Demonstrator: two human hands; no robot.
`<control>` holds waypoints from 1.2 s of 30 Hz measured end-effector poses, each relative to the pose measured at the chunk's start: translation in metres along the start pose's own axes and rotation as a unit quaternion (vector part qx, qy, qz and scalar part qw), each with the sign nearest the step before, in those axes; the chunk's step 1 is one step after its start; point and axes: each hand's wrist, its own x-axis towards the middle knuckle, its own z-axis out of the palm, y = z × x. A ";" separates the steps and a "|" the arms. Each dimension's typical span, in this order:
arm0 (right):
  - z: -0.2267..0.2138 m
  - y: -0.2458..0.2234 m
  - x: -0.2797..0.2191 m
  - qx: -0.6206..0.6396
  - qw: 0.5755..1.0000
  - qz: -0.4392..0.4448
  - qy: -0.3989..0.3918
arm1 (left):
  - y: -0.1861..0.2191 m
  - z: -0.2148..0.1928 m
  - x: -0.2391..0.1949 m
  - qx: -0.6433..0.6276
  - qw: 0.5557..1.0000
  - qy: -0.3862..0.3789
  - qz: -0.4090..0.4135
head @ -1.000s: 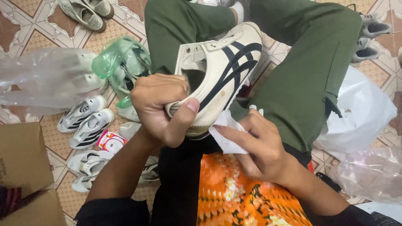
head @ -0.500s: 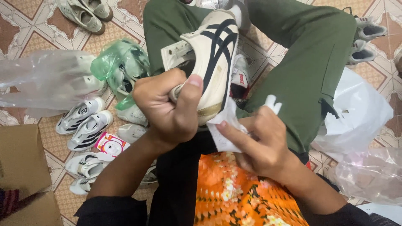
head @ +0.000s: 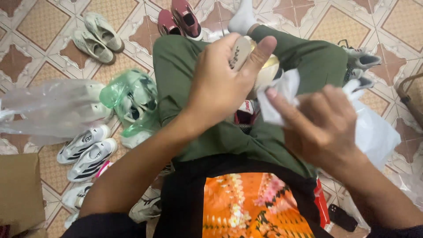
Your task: The person sits on the floor and wipes a red and blue running shoe with a white cloth, focusing on the upper and heel. They then pick up a white sneaker with black stripes and wipe its upper surface. Several other shoes are visible on the floor nearby.
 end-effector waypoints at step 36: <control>0.038 -0.057 -0.009 0.030 0.992 0.120 -0.015 | 0.039 -0.025 -0.013 -0.534 0.785 0.089 -0.300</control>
